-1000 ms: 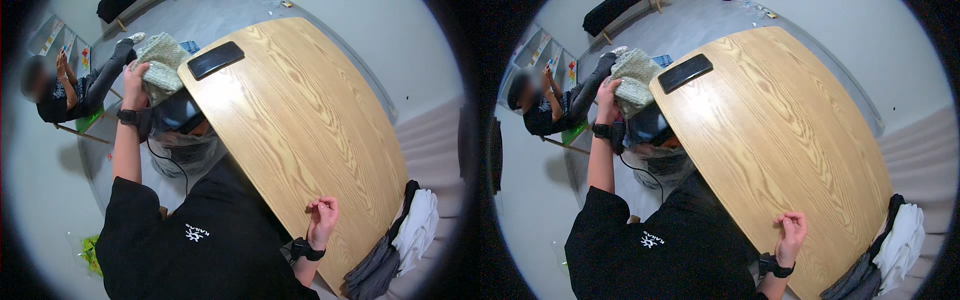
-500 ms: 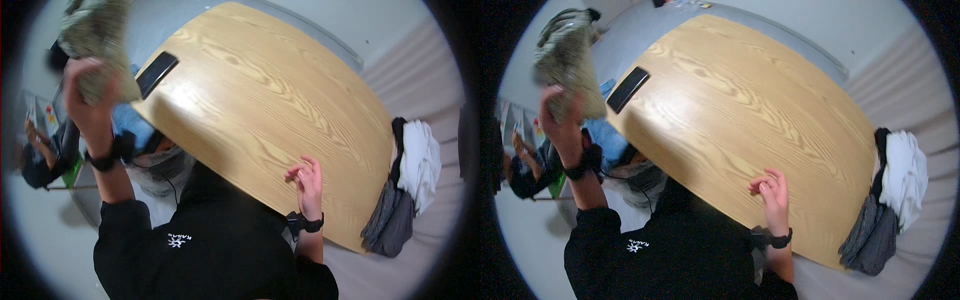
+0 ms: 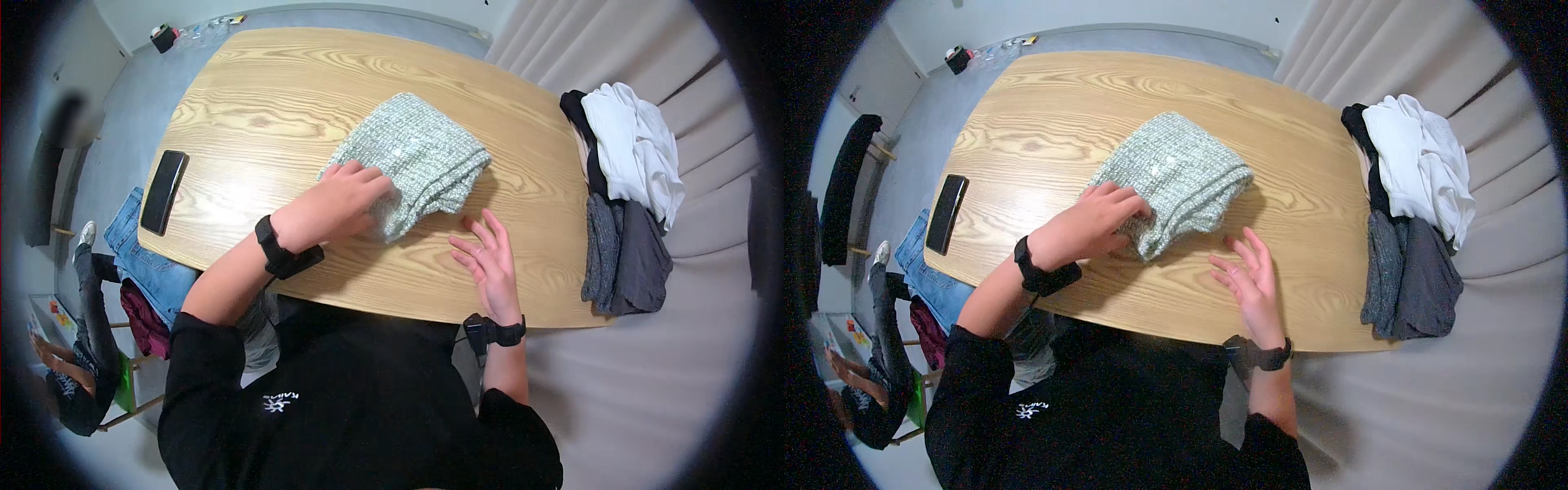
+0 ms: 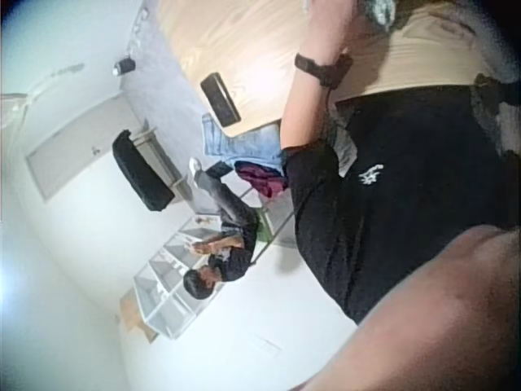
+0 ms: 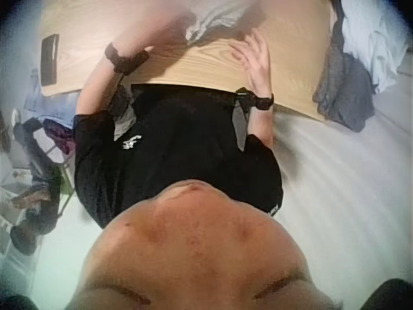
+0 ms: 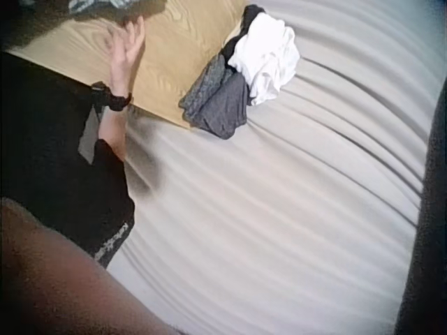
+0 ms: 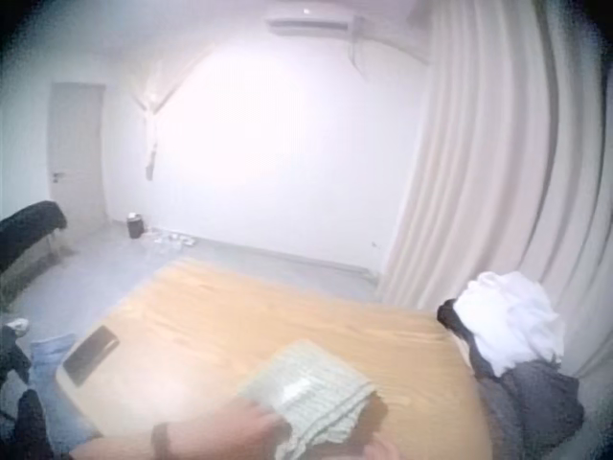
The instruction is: The recorder folds several items of clothing including a skirt, jeans, and trousers on a table.
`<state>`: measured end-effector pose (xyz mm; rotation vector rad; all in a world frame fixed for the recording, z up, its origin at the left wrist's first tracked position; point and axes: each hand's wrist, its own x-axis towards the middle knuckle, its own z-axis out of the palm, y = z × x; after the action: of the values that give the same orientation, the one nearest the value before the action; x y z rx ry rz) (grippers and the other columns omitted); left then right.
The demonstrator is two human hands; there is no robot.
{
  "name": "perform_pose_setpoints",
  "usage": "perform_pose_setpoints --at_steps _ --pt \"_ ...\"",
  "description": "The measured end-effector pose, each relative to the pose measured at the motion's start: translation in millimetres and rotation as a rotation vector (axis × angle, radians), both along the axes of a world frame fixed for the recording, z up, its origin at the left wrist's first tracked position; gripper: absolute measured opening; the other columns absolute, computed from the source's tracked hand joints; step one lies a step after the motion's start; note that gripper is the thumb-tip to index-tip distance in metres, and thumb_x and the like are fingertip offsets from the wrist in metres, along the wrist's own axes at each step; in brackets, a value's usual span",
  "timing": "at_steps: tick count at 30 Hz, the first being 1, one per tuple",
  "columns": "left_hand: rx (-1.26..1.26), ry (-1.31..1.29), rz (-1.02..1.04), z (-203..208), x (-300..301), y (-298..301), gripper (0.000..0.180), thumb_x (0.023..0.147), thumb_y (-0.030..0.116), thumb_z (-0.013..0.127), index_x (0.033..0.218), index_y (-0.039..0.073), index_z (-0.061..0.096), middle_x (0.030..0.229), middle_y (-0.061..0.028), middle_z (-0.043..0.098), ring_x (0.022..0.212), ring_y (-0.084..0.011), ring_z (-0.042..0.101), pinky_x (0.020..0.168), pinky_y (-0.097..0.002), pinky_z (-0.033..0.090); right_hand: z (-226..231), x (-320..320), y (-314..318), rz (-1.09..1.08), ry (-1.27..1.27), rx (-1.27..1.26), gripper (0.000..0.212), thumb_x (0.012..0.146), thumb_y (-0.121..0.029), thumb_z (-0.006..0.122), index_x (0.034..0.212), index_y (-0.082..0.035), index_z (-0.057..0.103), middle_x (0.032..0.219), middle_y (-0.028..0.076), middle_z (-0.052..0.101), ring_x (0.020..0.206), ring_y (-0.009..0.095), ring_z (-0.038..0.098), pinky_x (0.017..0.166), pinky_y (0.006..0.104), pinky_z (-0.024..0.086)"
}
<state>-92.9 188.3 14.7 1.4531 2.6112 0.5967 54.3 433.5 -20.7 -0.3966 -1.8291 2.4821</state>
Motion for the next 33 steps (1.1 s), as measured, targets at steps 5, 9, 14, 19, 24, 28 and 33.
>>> perform_pose_setpoints --at_steps 5,9,14,19,24,28,33 --pt "0.311 -0.465 -0.127 7.2 -19.2 1.0 0.031 0.08 0.001 0.06 0.109 0.006 0.054 0.097 -0.0085 0.06 0.089 -0.0233 0.059 0.078 -0.0324 0.048 -5.8 -1.9 3.7 0.05 0.001 0.022 0.061 0.092 -0.005 0.048 0.146 -0.007 0.018 0.14 0.018 0.035 0.115 0.028 0.053 0.094 0.0352 0.046" --pt "1.275 -0.899 0.295 28.2 -41.1 -29.2 0.03 0.096 0.018 0.052 0.12 0.001 0.051 0.111 -0.0089 0.06 0.1 -0.0151 0.059 0.086 -0.0288 0.049 0.9 -11.2 -4.2 0.008 0.101 0.09 0.067 0.086 0.0 0.057 0.143 -0.003 0.023 0.143 0.02 0.028 0.114 0.024 0.051 0.089 0.0324 0.048" --pt "1.278 -0.605 0.659 -8.6 -44.8 -84.7 0.027 0.088 0.006 0.055 0.113 -0.002 0.051 0.104 -0.0086 0.06 0.093 -0.014 0.058 0.081 -0.0268 0.048 -13.5 -17.2 8.3 0.078 0.092 0.274 0.057 0.084 0.0 0.061 0.135 -0.002 0.036 0.139 0.015 0.036 0.116 0.023 0.05 0.088 0.0311 0.047" --pt "0.985 -0.417 0.876 -28.9 -31.9 -119.4 0.047 0.084 0.007 0.063 0.124 -0.002 0.04 0.12 -0.0119 0.047 0.093 -0.0163 0.055 0.076 -0.0274 0.049 -16.1 -22.3 14.9 0.171 0.112 0.385 0.045 0.083 -0.004 0.063 0.126 -0.002 0.047 0.13 0.011 0.048 0.116 0.023 0.05 0.087 0.0322 0.047" --pt "0.856 -0.413 0.69 -4.7 -15.1 -102.2 0.058 0.082 0.01 0.068 0.129 -0.002 0.036 0.124 -0.0146 0.045 0.096 -0.0171 0.055 0.078 -0.0272 0.05 4.1 -35.2 4.8 0.423 0.067 0.556 0.047 0.084 -0.008 0.063 0.128 -0.006 0.047 0.126 0.009 0.052 0.111 0.022 0.053 0.086 0.0306 0.046" --pt "0.893 -0.411 0.639 -3.3 -17.0 -89.3 0.066 0.08 0.011 0.071 0.133 0.003 0.032 0.128 -0.0178 0.043 0.104 -0.0199 0.054 0.08 -0.0282 0.051 26.5 -39.9 -27.8 0.453 0.097 0.574 0.056 0.084 -0.014 0.065 0.134 -0.008 0.041 0.128 0.011 0.051 0.11 0.023 0.053 0.086 0.0315 0.047" --pt "0.783 -0.546 0.372 11.3 11.0 -61.5 0.076 0.076 0.009 0.075 0.138 0.002 0.03 0.133 -0.0163 0.043 0.121 -0.0204 0.044 0.099 -0.0309 0.038 29.5 -48.6 -51.9 0.462 0.048 0.584 0.074 0.083 -0.022 0.067 0.142 -0.01 0.024 0.138 0.025 0.04 0.119 0.033 0.049 0.093 0.039 0.045"
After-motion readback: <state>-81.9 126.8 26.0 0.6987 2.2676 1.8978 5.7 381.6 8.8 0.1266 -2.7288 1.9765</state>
